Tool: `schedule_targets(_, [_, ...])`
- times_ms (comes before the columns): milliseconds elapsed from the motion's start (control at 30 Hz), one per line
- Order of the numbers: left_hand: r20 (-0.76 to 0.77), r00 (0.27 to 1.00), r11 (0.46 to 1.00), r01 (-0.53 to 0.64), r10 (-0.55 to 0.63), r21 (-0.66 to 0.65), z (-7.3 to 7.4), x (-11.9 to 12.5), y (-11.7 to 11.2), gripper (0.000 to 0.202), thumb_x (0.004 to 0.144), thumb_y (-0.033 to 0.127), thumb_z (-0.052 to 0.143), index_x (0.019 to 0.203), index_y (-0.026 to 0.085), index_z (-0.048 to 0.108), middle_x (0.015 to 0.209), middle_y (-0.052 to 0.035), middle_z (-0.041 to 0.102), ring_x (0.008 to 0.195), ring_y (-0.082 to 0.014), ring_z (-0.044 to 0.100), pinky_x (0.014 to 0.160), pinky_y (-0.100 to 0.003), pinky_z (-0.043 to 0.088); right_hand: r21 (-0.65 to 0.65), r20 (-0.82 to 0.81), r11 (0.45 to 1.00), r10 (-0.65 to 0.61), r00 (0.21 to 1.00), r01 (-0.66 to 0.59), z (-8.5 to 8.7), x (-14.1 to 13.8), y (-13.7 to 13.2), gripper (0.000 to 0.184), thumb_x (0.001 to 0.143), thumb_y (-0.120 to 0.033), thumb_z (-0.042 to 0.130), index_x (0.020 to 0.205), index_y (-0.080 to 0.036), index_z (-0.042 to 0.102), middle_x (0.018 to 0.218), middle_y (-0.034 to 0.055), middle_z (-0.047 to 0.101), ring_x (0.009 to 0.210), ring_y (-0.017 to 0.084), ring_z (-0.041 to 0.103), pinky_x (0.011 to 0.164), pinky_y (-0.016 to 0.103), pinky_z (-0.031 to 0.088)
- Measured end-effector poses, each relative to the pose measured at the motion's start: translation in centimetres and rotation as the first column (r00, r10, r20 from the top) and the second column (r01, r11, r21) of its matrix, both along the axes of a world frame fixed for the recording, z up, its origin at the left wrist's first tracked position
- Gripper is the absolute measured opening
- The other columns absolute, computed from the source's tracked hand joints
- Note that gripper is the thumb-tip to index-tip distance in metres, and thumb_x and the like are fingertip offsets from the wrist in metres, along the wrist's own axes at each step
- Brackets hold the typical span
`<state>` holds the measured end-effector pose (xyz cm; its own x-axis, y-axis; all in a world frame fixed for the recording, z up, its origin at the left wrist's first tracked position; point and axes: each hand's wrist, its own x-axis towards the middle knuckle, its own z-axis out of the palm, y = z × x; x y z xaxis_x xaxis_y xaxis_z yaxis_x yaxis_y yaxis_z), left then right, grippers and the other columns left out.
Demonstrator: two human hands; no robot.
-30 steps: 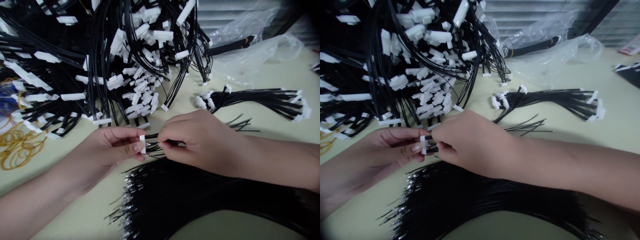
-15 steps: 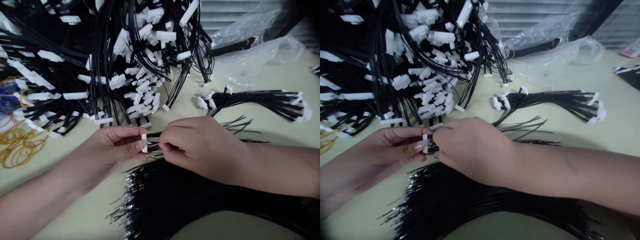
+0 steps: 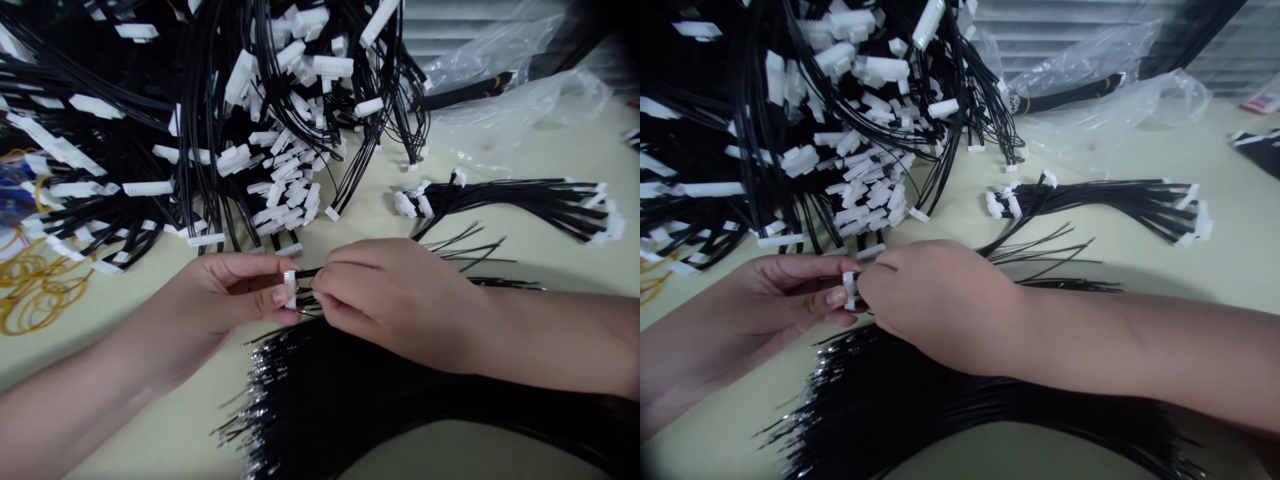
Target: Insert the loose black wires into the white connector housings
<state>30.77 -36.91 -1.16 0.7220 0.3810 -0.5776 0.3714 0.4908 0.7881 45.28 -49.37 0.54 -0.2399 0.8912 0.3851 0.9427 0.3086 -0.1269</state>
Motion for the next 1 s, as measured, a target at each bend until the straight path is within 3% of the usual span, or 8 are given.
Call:
schedule_targets(333, [0.011, 0.999, 0.999, 0.030, -0.030, -0.017, 0.19, 0.05, -0.14, 0.031, 0.056, 0.019, 0.079, 0.085, 0.012, 0.071, 0.079, -0.0072, 0.067, 0.066, -0.0143, 0.065, 0.067, -0.022, 0.056, 0.025, -0.002, 0.999, 0.037, 0.999, -0.037, 0.16, -0.18, 0.36, 0.014, 0.063, -0.005, 0.068, 0.053, -0.013, 0.062, 0.053, -0.0034, 0.046, 0.051, 0.006, 0.037, 0.045, 0.021, 0.032])
schedule_targets(567, [-0.007, 1.000, 1.000, 0.016, -0.016, -0.016, 0.15, 0.06, -0.16, 0.034, 0.055, 0.017, 0.080, 0.087, 0.013, 0.070, 0.088, -0.0072, 0.067, 0.072, -0.0168, 0.066, 0.068, -0.023, 0.057, 0.021, -0.020, 0.999, 0.026, 0.999, -0.025, 0.09, -0.08, 0.30, 0.014, 0.066, -0.005, 0.065, 0.055, -0.012, 0.061, 0.055, -0.0036, 0.049, 0.052, 0.005, 0.041, 0.049, 0.020, 0.032])
schedule_targets(733, [0.010, 0.999, 0.999, 0.037, -0.037, -0.004, 0.11, -0.10, 0.04, 0.033, 0.060, 0.020, 0.078, 0.091, 0.018, 0.068, 0.088, -0.0045, 0.067, 0.075, -0.0157, 0.067, 0.073, -0.019, 0.056, -0.104, -0.153, 0.992, -0.088, 0.984, 0.073, 0.03, 0.23, 0.19, 0.016, 0.079, -0.015, 0.053, 0.070, -0.012, 0.066, 0.064, -0.0019, 0.058, 0.058, 0.005, 0.050, 0.056, 0.019, 0.035])
schedule_targets(833, [-0.006, 1.000, 1.000, 0.023, -0.023, 0.002, 0.22, -0.15, 0.11, 0.032, 0.060, 0.021, 0.079, 0.089, 0.017, 0.067, 0.085, -0.0037, 0.066, 0.075, -0.0151, 0.066, 0.072, -0.018, 0.055, -0.157, -0.197, 0.981, -0.143, 0.970, 0.113, 0.07, 0.31, 0.12, 0.017, 0.079, -0.017, 0.051, 0.071, -0.012, 0.065, 0.063, -0.0028, 0.058, 0.057, 0.005, 0.050, 0.055, 0.019, 0.034])
schedule_targets(1000, [-0.006, 1.000, 1.000, 0.009, -0.010, -0.013, 0.39, -0.12, -0.04, 0.032, 0.059, 0.021, 0.079, 0.088, 0.017, 0.067, 0.085, -0.0027, 0.066, 0.074, -0.0143, 0.066, 0.070, -0.016, 0.055, -0.161, -0.233, 0.984, -0.112, 0.966, 0.075, 0.24, 0.51, -0.03, 0.016, 0.078, -0.015, 0.051, 0.066, -0.012, 0.062, 0.061, -0.0034, 0.055, 0.056, 0.003, 0.046, 0.054, 0.017, 0.032])
